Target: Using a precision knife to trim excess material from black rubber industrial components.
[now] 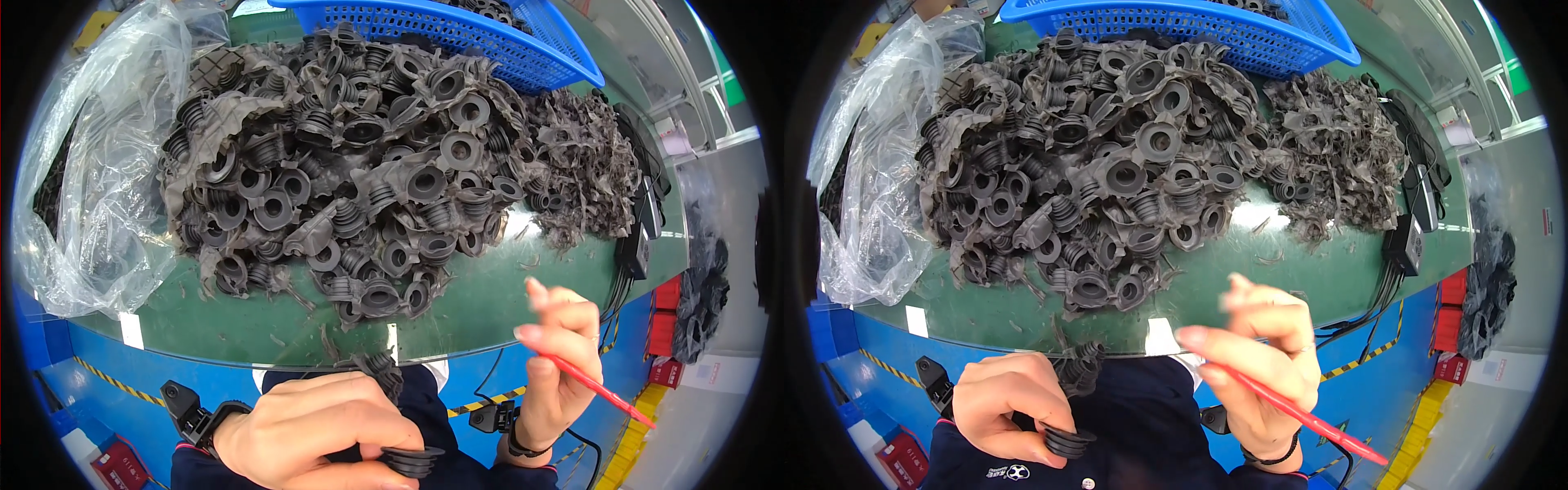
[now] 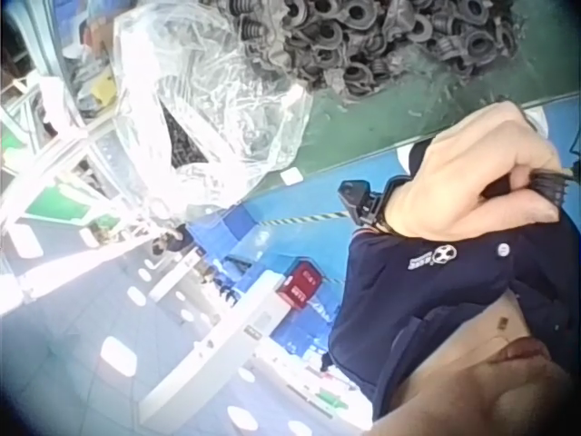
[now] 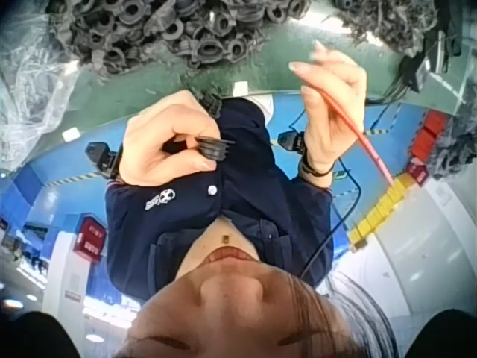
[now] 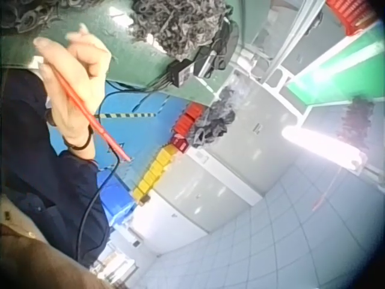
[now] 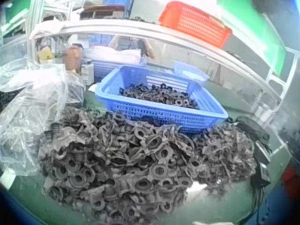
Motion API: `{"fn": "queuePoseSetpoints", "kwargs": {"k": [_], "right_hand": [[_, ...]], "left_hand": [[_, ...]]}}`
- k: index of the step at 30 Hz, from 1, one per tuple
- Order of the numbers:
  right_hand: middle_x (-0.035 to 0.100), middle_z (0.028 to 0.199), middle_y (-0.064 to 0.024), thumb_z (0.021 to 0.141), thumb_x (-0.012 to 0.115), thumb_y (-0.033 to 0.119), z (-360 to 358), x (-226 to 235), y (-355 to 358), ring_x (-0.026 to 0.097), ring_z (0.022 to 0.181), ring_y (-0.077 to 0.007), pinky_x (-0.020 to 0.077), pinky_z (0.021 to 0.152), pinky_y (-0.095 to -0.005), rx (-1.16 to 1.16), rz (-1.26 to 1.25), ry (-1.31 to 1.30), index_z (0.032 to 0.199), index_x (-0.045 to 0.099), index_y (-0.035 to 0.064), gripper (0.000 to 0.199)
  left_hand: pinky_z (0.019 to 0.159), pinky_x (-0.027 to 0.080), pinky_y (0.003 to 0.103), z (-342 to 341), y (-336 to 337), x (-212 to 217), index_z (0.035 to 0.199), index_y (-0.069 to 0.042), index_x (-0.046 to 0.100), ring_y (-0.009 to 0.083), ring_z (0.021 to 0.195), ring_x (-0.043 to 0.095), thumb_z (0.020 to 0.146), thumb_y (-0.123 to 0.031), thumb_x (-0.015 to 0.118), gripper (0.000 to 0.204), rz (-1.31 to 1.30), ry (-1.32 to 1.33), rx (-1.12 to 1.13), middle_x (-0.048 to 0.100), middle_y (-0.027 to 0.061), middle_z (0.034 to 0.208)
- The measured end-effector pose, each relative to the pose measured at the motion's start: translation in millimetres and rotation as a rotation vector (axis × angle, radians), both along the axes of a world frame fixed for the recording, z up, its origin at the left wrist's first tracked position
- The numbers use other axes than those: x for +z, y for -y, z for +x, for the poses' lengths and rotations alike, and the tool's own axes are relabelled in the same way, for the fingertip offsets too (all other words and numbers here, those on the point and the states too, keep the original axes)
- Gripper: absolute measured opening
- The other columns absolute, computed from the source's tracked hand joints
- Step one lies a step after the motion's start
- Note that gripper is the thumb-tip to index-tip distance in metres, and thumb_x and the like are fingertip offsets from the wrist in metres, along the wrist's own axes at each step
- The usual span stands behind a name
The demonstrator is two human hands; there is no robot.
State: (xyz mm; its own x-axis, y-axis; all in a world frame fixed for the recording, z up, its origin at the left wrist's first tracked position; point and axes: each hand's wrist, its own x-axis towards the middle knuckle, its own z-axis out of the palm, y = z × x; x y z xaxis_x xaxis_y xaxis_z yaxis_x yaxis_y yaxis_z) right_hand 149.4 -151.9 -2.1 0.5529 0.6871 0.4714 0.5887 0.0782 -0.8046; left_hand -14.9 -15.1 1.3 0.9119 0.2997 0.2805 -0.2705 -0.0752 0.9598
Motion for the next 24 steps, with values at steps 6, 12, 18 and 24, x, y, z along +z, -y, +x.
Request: {"fn": "queuePoseSetpoints", "kwargs": {"k": [6,12,18,24], "right_hand": [[0.059,0.084,-0.0129,0.076,0.058,0.019,-13,16,-4,0.048,0.101,-0.0330,0.0300,0.093,-0.0529,0.520,0.070,-0.350,0.085,0.060,0.0100,0.013],[0.060,0.094,-0.0174,0.080,0.051,0.012,10,4,-8,0.045,0.106,-0.0393,0.0208,0.095,-0.0556,0.854,0.141,-0.072,0.089,0.056,-0.0021,0.017],[0.061,0.089,-0.0151,0.080,0.052,0.014,5,4,-8,0.046,0.104,-0.0359,0.0223,0.095,-0.0554,0.744,0.042,-0.160,0.088,0.055,0.0026,0.014],[0.060,0.094,-0.0178,0.078,0.053,0.012,7,2,-10,0.044,0.107,-0.0405,0.0214,0.095,-0.0543,0.830,0.143,-0.021,0.088,0.057,-0.0034,0.018]], "left_hand": [[0.044,0.036,0.022,3,1,4,0.072,-0.001,0.060,0.0134,0.049,0.050,0.057,-0.018,0.077,0.028,0.205,-0.014,0.054,0.056,0.0039,0.065],[0.044,0.038,0.022,3,2,1,0.075,-0.002,0.057,0.0128,0.050,0.050,0.056,-0.020,0.078,0.033,0.234,0.004,0.083,0.057,0.0043,0.065],[0.043,0.038,0.021,3,1,-1,0.075,-0.002,0.057,0.0124,0.050,0.050,0.058,-0.020,0.077,0.032,0.248,0.015,0.074,0.057,0.0045,0.065],[0.042,0.037,0.021,6,-3,-4,0.075,-0.001,0.057,0.0124,0.049,0.050,0.059,-0.020,0.077,0.031,0.225,0.047,0.046,0.057,0.0049,0.065]]}}
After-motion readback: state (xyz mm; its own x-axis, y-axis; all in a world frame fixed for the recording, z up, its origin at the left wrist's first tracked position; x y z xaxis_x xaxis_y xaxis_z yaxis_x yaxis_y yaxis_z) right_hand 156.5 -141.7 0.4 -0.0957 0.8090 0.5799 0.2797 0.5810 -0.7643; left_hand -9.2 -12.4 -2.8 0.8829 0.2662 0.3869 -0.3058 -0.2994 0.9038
